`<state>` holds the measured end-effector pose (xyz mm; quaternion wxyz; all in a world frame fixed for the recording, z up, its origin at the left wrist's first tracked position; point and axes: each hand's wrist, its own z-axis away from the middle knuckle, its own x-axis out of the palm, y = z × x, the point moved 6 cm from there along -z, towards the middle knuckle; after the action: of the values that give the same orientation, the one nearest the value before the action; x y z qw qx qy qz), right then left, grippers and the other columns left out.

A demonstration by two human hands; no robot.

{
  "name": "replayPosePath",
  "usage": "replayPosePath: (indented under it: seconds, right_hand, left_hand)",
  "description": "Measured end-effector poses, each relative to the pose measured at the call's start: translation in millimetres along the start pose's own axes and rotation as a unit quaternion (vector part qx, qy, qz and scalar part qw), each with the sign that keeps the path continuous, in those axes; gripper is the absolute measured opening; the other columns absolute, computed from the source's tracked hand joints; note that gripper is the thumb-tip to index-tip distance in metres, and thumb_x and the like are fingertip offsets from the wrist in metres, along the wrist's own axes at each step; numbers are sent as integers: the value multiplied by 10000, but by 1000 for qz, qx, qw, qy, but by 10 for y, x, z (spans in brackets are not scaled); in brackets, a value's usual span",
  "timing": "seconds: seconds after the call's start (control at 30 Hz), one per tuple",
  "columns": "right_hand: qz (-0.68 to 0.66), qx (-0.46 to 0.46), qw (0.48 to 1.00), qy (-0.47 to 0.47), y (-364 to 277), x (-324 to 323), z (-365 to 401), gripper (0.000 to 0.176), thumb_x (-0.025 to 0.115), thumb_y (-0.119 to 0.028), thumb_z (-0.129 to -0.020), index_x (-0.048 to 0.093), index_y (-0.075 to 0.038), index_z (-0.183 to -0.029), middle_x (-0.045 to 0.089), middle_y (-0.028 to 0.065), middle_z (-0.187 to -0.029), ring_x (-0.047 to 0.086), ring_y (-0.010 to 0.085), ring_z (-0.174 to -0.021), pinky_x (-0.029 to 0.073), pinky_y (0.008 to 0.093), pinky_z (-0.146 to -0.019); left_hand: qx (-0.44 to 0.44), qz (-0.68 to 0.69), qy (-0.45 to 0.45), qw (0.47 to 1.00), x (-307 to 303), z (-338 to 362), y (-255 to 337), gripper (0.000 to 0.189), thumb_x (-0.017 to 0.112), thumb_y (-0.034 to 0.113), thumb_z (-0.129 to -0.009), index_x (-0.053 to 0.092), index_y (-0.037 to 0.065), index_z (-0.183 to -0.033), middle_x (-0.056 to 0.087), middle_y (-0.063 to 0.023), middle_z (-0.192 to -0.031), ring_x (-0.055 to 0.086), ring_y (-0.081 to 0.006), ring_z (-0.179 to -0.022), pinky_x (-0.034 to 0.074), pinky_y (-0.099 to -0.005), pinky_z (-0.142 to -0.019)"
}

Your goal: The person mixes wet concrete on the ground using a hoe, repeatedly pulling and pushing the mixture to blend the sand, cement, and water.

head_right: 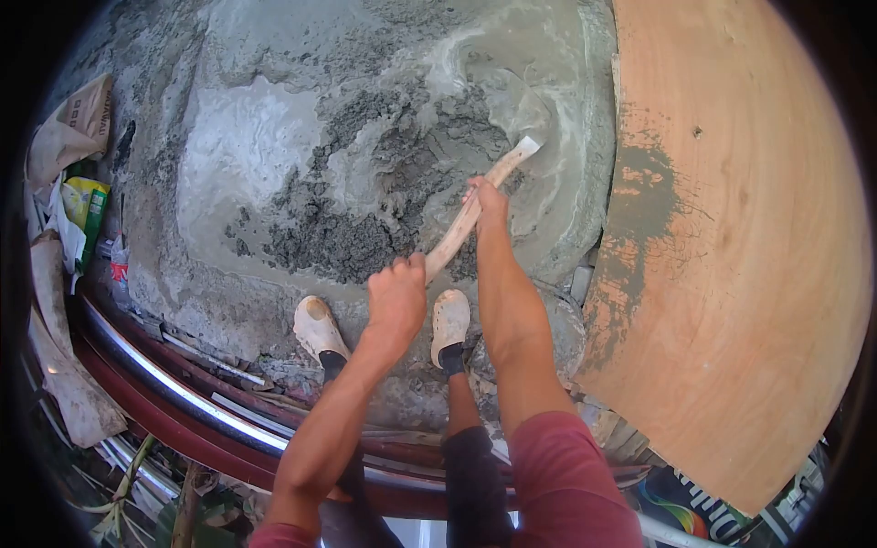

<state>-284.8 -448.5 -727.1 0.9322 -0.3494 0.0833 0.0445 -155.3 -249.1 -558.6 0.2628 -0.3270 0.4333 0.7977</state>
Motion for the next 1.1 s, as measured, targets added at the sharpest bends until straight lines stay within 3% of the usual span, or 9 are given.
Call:
replayPosePath:
  seconds: [0.03,0.1,0.23,0.67,0.7,0.83,0.93,1.1]
  right_hand:
    - [2,-2,1000,-2,90,43,29,156,661,-90,-781,550,14,-816,520,81,-659,551,209,-517,485,335,-456]
    - [-150,105,981,-61,453,175,197,136,651,-66,-780,522,-36,-751,497,53,-637,511,182,-512,461,312,-471]
    - [-192,142,969,-62,873,392,986,173,629,-46,-788,472,-79,-725,446,26,-618,452,157,-504,437,304,-482]
    - [-257,283,922,-55,2007,831,3634,197,661,-37,-765,475,-86,-727,466,26,-618,477,165,-486,433,318,-471]
    - [-202,291,934,-51,2042,806,3760,204,655,-37,-768,468,-89,-704,461,26,-623,479,162,-502,438,329,-486]
    - [-114,293,949,-9,2208,751,3362,189,655,-56,-762,483,-73,-689,471,34,-634,492,171,-517,442,342,-478]
    - [-132,299,945,11,2138,649,2733,144,638,-49,-746,505,-38,-691,444,50,-622,460,179,-493,429,334,-454]
    - [-112,251,961,-19,1894,525,1958,108,608,-25,-770,515,-4,-719,454,55,-640,462,178,-508,426,346,-458]
  left_hand:
    - [0,7,-5,1000,-55,154,-114,177,606,16,-782,567,14,-955,657,-180,-890,688,-337,-805,548,-425,-661]
    - [14,-30,13,999,-192,503,-311,123,611,37,-782,577,17,-899,645,-152,-834,688,-284,-764,560,-374,-652]
    - [8,-15,24,1000,-349,1164,-751,193,634,33,-723,569,33,-904,612,-116,-807,657,-301,-728,536,-404,-643]
    - [-142,-16,37,989,-988,3586,-1820,258,653,30,-523,602,80,-770,549,-103,-670,582,-335,-617,467,-440,-565]
    - [-157,-13,39,987,-1030,3653,-1828,250,656,35,-523,599,79,-763,559,-104,-669,587,-341,-611,471,-446,-555]
    - [-187,27,5,982,-774,3530,-1815,216,663,37,-547,597,69,-750,591,-118,-681,604,-359,-614,485,-464,-550]
    - [-196,15,-14,980,-289,2972,-1733,188,686,53,-583,591,63,-745,623,-133,-722,635,-366,-668,503,-473,-573]
    - [-194,29,-23,980,191,2463,-1629,236,719,91,-602,589,72,-799,651,-141,-788,650,-374,-711,513,-488,-609]
